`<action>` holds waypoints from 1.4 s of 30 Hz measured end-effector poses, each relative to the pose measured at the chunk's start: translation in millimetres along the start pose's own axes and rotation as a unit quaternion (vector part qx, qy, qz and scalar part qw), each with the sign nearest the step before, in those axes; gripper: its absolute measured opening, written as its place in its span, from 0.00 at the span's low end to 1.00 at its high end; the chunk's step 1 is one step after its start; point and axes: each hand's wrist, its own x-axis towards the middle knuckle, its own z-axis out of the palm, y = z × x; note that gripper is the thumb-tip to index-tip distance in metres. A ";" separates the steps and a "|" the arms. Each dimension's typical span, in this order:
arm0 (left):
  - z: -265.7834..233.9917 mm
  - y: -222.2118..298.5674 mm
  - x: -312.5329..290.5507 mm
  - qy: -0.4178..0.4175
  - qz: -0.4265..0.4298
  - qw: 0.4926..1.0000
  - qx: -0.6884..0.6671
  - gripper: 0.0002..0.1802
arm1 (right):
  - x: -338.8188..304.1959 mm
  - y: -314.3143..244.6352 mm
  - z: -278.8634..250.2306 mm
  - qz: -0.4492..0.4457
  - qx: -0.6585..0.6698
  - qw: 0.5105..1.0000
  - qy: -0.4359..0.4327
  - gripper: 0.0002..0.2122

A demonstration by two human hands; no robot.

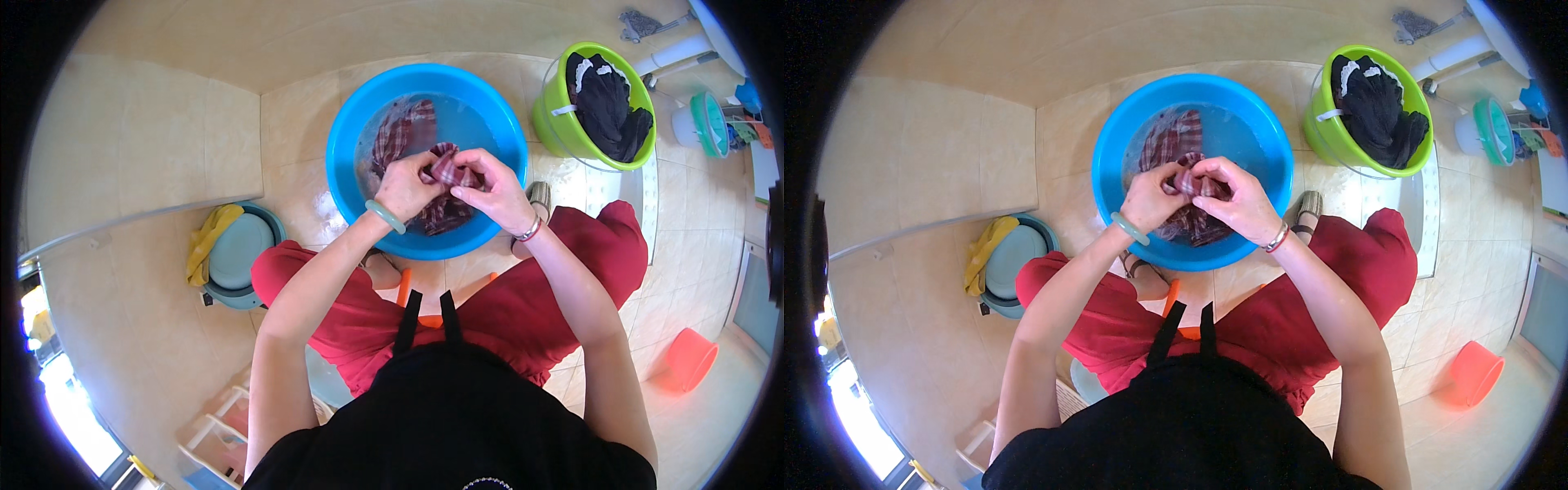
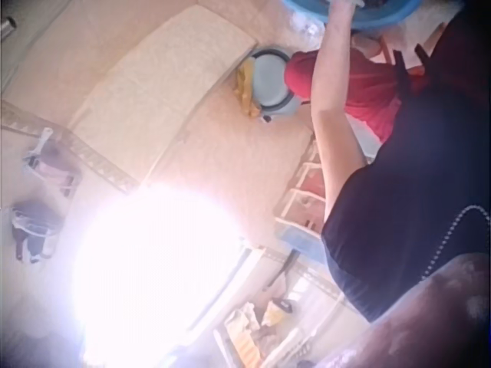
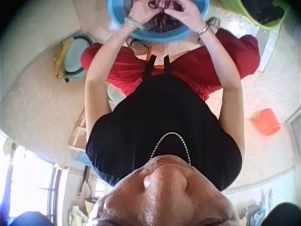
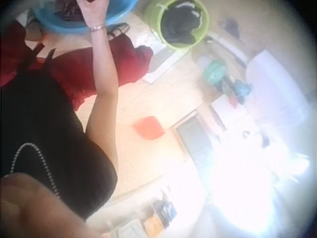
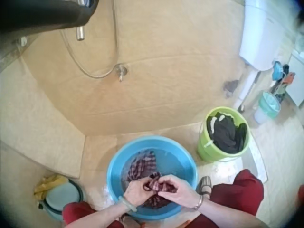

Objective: The person hand washes a red and white plaid shirt in a blue basin filled with water. They scrub the fabric, rinse it, and wring it out before placing it into a green bucket. The person then washes a small light purple cloth in the same basin.

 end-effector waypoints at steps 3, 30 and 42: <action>-7.4 15.9 1.4 0.074 0.000 0.992 -0.102 0.15 | 7.5 -16.1 -0.7 -0.167 -0.231 0.956 0.067 0.26; -182.0 273.8 -27.0 -0.009 0.183 0.801 -0.570 0.14 | 67.1 66.6 29.9 -0.087 -0.208 0.958 0.179 0.39; -169.8 -66.0 46.6 0.275 -0.142 0.652 -0.692 0.13 | 28.8 -5.0 -14.1 -0.051 0.285 0.926 0.242 0.17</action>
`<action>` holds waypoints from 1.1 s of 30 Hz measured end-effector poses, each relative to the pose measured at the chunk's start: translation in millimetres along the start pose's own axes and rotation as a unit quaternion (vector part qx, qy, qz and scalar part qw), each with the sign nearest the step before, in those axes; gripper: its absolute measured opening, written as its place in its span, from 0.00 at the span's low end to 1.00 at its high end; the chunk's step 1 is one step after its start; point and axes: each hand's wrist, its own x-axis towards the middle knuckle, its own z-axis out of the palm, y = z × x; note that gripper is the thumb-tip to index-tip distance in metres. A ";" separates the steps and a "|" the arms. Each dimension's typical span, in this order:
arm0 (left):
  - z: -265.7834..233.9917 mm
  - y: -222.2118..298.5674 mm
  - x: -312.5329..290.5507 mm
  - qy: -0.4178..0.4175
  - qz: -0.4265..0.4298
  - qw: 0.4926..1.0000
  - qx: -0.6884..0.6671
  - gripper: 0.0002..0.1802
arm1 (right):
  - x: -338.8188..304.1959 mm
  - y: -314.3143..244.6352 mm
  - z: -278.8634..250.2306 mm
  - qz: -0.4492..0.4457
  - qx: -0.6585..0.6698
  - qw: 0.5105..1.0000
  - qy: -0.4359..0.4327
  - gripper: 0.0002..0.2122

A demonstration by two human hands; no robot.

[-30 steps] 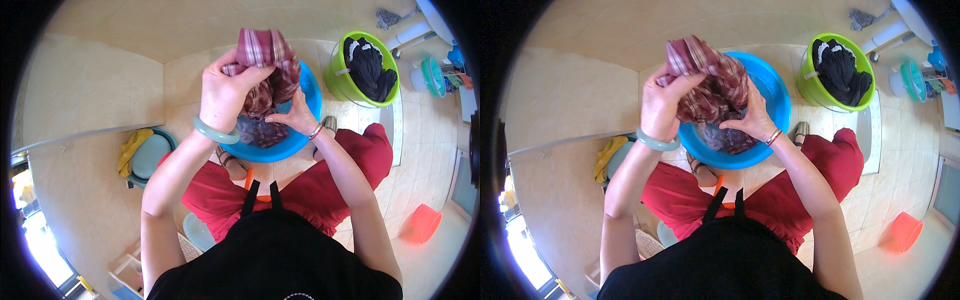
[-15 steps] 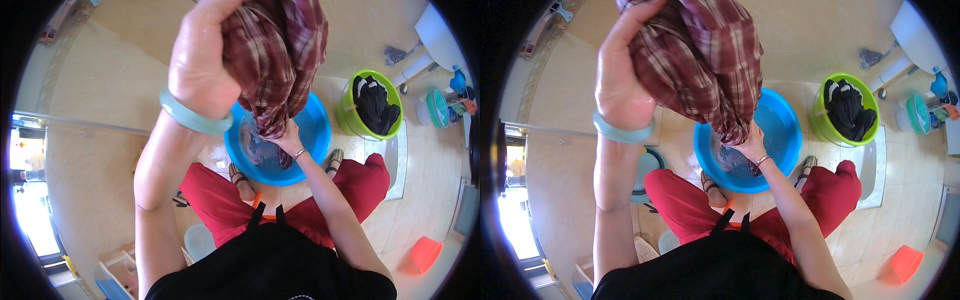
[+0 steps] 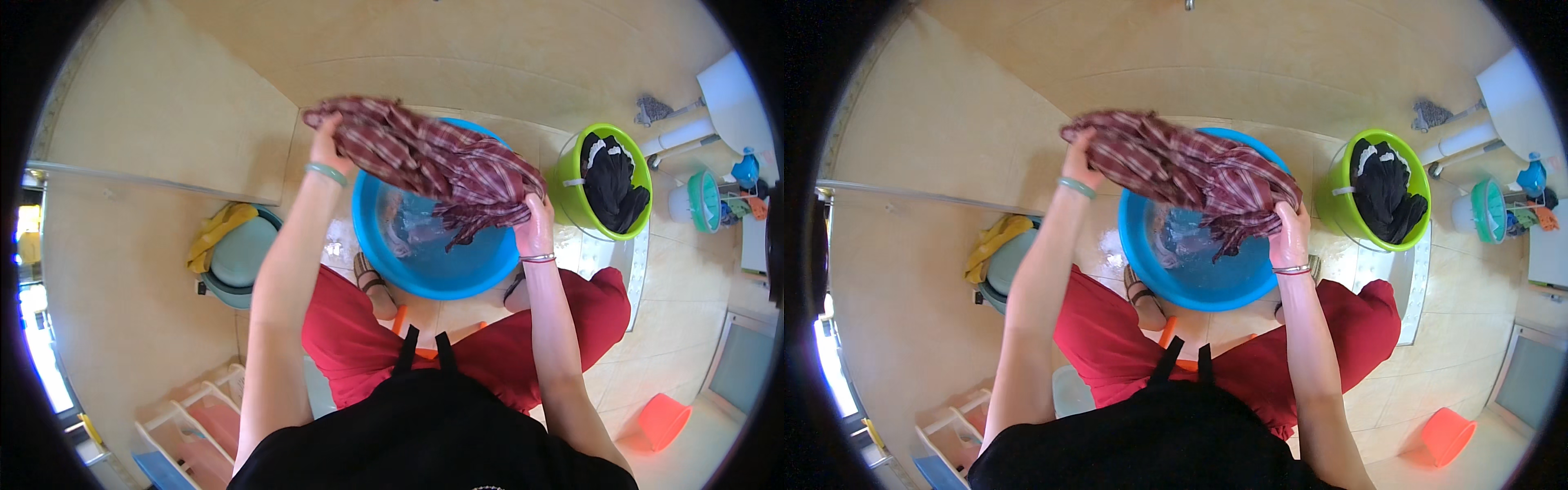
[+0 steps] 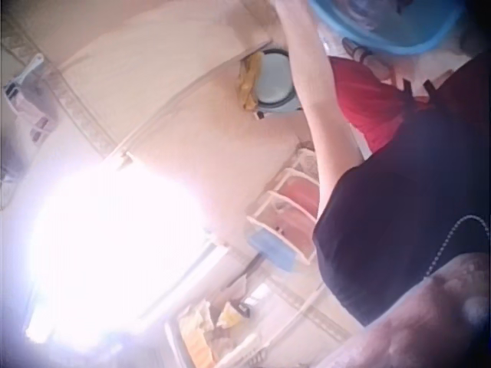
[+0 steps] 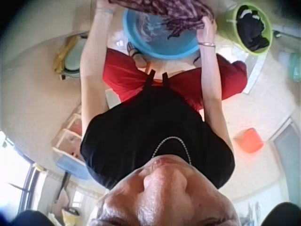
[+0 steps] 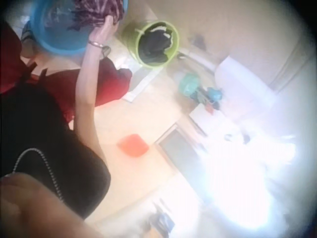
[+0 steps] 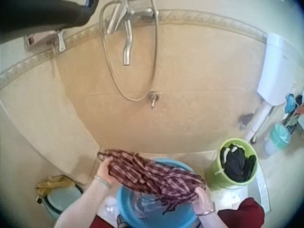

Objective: The person hand washes a red and white plaid shirt in a blue basin filled with water. They scrub the fabric, rinse it, and wring it out before placing it into a green bucket. The person then washes a small light purple cloth in the same basin.

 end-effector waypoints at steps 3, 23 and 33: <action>-81.0 -72.1 30.6 0.015 -0.109 0.994 0.017 0.13 | 0.1 -9.4 29.0 -0.005 -0.038 0.997 -0.071 0.19; -104.5 -166.2 69.8 -0.180 0.216 0.620 0.732 0.24 | 103.6 73.6 -91.0 0.122 -0.177 0.968 -0.132 0.29; -83.8 -205.9 72.6 -0.250 0.217 0.419 0.846 0.32 | 113.1 153.9 -129.0 -0.046 -0.713 0.699 -0.008 0.34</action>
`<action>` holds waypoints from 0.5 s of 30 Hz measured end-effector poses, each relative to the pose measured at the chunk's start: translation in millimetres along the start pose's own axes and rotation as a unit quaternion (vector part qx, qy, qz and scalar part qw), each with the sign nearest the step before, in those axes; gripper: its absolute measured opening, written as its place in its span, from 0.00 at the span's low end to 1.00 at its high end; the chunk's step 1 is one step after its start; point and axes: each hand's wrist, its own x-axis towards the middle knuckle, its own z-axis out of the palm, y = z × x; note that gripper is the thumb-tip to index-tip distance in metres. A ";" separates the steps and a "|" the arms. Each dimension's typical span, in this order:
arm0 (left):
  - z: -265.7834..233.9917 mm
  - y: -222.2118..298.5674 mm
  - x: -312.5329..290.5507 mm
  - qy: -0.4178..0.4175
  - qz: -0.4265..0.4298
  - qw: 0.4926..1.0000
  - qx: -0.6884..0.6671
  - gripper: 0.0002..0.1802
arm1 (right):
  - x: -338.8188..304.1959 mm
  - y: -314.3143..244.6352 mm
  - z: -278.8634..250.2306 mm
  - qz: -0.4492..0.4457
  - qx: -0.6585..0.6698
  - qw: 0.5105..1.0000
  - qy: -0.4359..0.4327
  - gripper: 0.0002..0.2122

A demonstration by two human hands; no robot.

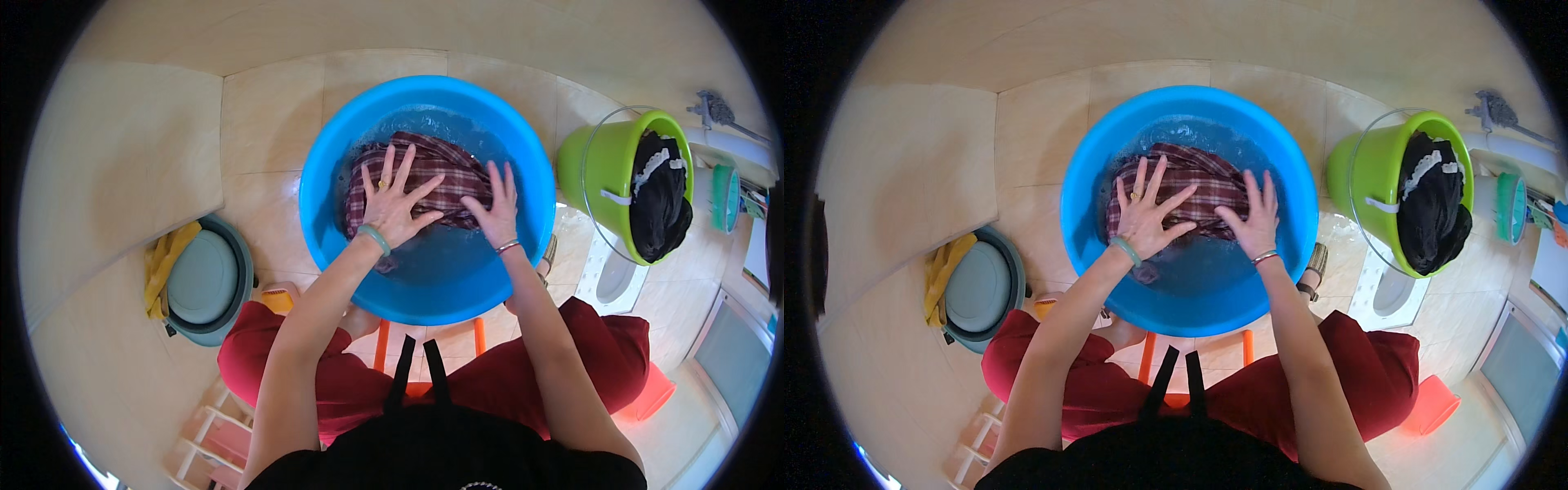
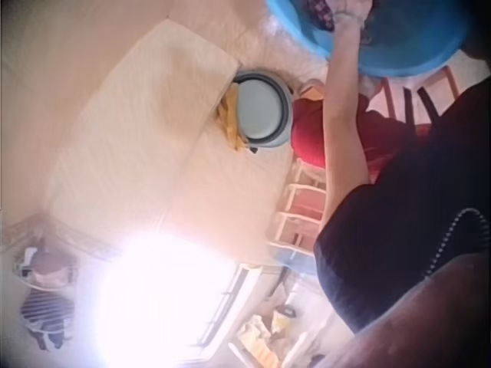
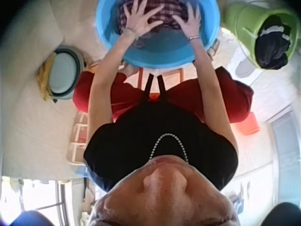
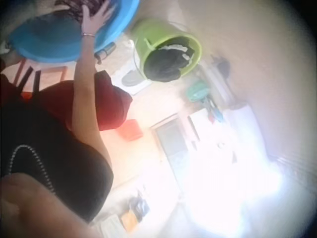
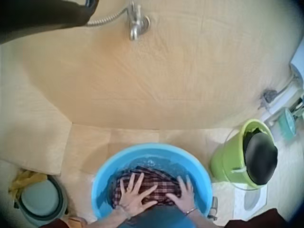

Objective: The person hand washes a red and white plaid shirt in a blue basin filled with water. They scrub the fabric, rinse it, and wring it out before placing it into a green bucket. The person then washes a small light purple cloth in the same basin.

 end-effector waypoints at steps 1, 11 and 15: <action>4.2 -2.6 7.2 0.010 0.008 1.000 0.025 0.32 | -1.1 -3.7 10.1 -0.031 -0.074 0.997 -0.014 0.34; 90.6 -51.1 41.8 -0.071 -0.004 0.993 0.099 0.30 | 20.4 32.7 78.7 -0.091 -0.335 0.936 -0.057 0.30; 110.7 -62.6 48.1 -0.066 -0.009 0.992 0.106 0.29 | 31.0 47.0 89.8 -0.114 -0.339 0.933 -0.042 0.29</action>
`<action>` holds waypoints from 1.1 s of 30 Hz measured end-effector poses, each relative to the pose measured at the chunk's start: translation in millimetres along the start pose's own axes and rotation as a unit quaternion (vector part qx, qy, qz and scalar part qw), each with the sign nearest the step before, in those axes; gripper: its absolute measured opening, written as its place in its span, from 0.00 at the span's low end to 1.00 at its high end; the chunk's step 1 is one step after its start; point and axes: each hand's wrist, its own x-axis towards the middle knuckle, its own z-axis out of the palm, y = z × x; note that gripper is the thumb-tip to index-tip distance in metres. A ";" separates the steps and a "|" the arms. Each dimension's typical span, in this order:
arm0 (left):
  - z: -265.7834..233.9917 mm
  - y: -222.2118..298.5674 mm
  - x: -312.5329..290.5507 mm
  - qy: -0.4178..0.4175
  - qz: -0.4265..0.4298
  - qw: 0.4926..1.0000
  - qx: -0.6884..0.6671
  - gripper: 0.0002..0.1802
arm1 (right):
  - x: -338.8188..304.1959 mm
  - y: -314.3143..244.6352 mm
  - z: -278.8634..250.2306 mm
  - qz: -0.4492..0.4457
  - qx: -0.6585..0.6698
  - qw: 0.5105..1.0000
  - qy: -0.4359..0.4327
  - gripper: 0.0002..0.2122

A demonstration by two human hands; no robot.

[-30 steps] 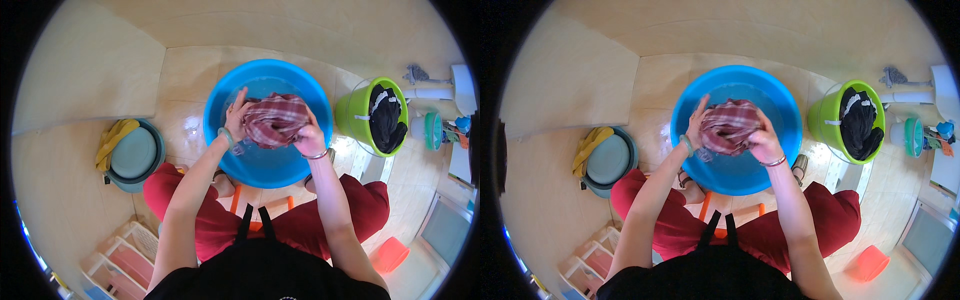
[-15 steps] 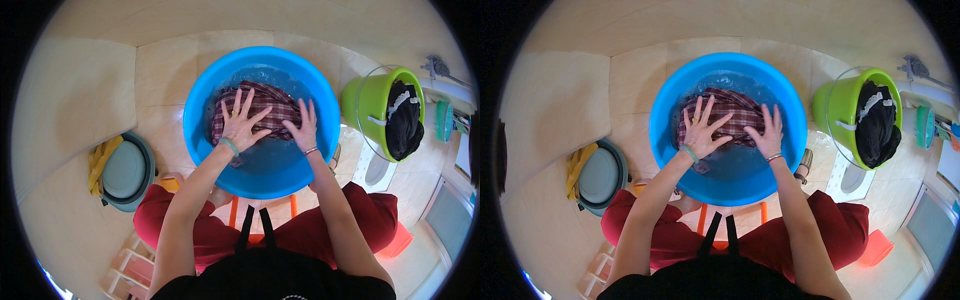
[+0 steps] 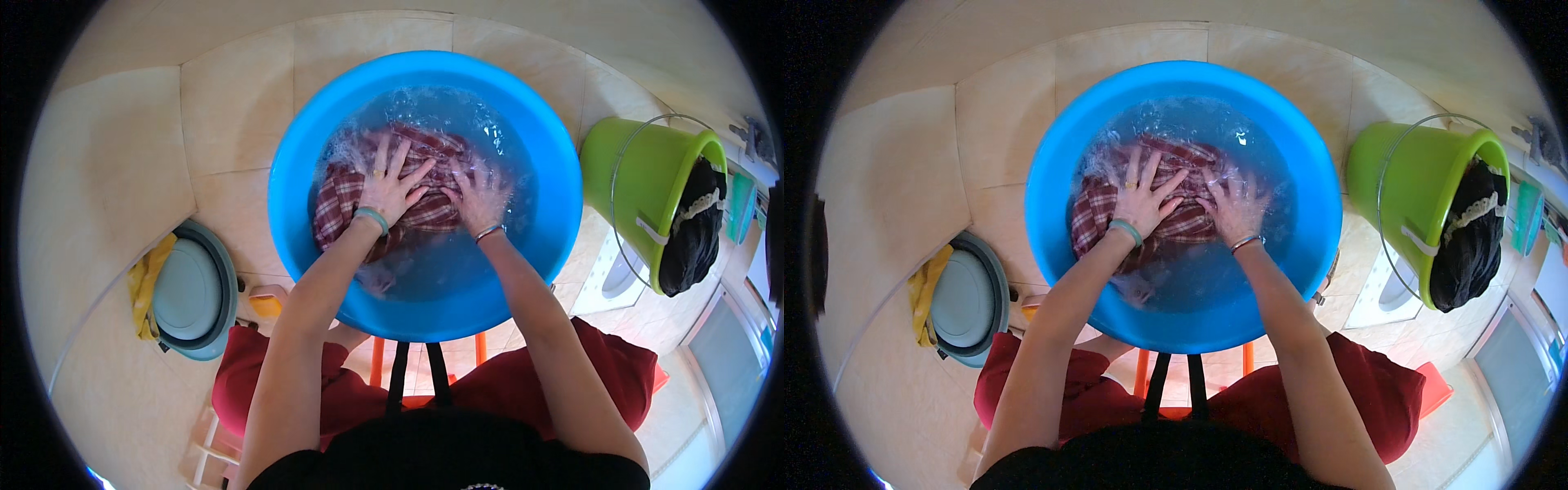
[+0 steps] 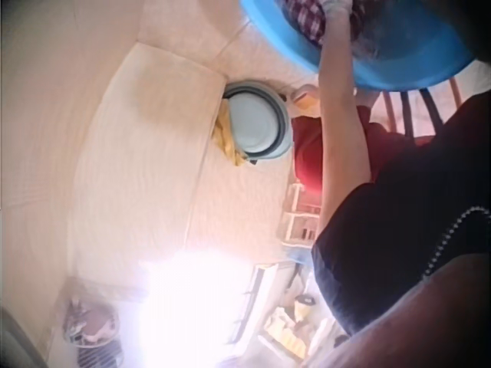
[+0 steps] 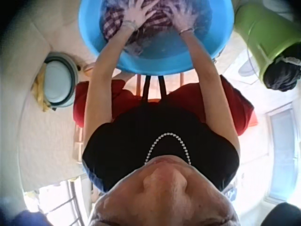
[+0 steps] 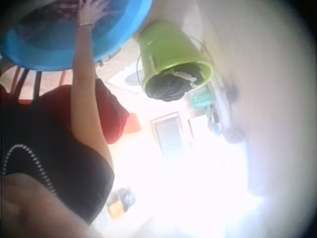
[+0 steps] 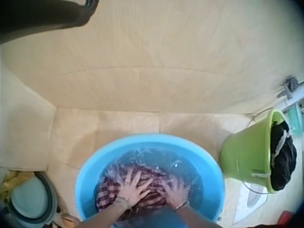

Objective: The person hand washes a red and white plaid shirt in a blue basin filled with water. They scrub the fabric, rinse it, and wring it out before placing it into a green bucket. The person then washes a small light purple cloth in the same basin.

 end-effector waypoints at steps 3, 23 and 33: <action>14.3 -8.4 7.5 -0.009 0.002 1.000 -0.027 0.29 | 4.2 8.2 20.2 -0.002 -0.078 0.996 -0.035 0.29; -50.1 26.4 42.0 0.033 -0.129 0.979 -0.155 0.22 | 76.2 19.8 -12.5 0.099 0.236 0.963 -0.082 0.13; -79.5 32.4 -30.3 0.013 -0.116 0.330 -0.937 0.45 | 13.8 -52.8 -176.7 -0.142 0.393 0.897 0.140 0.08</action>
